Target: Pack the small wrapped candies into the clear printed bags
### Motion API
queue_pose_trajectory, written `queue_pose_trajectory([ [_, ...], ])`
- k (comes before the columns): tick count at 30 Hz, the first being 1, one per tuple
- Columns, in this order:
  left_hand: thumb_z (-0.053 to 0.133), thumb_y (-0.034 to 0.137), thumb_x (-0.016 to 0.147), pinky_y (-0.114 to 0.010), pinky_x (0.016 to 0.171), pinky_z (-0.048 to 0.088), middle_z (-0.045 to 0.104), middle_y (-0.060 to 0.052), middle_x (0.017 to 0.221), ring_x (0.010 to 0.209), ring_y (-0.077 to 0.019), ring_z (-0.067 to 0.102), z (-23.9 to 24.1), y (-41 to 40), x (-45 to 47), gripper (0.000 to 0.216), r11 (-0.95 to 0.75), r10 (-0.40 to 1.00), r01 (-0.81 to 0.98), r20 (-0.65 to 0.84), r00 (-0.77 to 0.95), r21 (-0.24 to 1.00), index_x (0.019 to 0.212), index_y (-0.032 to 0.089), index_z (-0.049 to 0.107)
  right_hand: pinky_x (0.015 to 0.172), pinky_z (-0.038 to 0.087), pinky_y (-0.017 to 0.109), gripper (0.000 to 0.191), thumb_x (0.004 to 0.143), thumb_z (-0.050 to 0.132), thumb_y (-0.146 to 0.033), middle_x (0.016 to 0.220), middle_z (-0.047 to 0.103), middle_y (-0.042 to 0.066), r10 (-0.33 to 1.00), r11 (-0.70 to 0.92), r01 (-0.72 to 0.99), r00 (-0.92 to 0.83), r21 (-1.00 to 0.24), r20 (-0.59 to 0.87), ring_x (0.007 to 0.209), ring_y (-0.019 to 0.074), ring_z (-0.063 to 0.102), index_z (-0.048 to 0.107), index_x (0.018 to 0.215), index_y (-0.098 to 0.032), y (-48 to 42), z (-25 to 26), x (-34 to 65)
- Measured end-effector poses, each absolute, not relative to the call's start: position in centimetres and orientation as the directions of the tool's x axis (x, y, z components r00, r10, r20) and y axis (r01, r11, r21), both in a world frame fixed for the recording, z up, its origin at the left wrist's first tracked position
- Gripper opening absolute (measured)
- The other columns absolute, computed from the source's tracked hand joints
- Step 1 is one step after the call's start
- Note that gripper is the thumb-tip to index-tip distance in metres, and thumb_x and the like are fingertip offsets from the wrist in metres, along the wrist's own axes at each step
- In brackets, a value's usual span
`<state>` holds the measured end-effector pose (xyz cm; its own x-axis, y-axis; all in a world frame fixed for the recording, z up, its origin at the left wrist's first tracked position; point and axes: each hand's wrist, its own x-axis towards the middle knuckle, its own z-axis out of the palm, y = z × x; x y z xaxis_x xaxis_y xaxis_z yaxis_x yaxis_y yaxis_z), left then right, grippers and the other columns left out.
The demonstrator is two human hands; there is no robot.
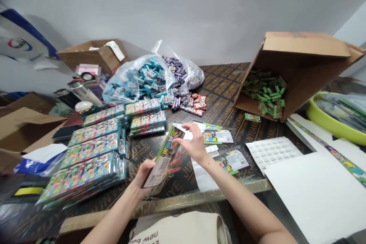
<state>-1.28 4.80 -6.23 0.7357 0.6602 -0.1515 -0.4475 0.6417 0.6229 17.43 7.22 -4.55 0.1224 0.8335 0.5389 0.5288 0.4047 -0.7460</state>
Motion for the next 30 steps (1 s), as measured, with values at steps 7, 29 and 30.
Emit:
queue_pose_trajectory([
  [7, 0.054, 0.039, 0.071, -0.043, 0.083, 0.045, 0.064, -0.013, 0.104, 0.096, -0.0286, 0.059, -6.7, 3.8, -0.8, 0.043, 0.63, 0.738, -0.427, -0.329, 0.59, 0.648, 0.105, 0.012, 0.06, 0.071, 0.04, 0.03, 0.023, 0.062, 0.074, -0.033, 0.073, 0.053, 0.001, 0.913, 0.402, 0.434, -0.13, -0.806, 0.386, 0.075, 0.0171, 0.051, 0.056, 0.068, -0.019, 6.6, -3.8, 16.4],
  [29, 0.065, 0.037, 0.065, -0.026, 0.066, 0.043, 0.066, -0.007, 0.08, 0.07, -0.0173, 0.059, -4.1, 4.4, -2.2, 0.042, 0.426, 0.787, -0.234, -0.23, 0.573, 0.874, 0.098, 0.011, 0.063, 0.069, 0.041, 0.027, 0.043, 0.064, 0.07, -0.041, 0.076, 0.057, 0.0, 0.861, 0.4, 0.416, -0.477, -0.817, 0.179, 0.076, 0.017, 0.051, 0.057, 0.1, -0.021, 7.1, -1.9, 16.8],
  [30, 0.064, 0.037, 0.066, -0.026, 0.065, 0.043, 0.066, -0.006, 0.078, 0.067, -0.0164, 0.058, -4.1, 4.4, -2.1, 0.04, 0.426, 0.804, -0.248, -0.238, 0.545, 0.87, 0.096, 0.011, 0.063, 0.069, 0.042, 0.027, 0.042, 0.065, 0.07, -0.04, 0.076, 0.057, 0.0, 0.882, 0.373, 0.389, -0.429, -0.842, 0.193, 0.074, 0.0164, 0.052, 0.057, 0.1, -0.022, 7.2, -2.2, 16.7],
])
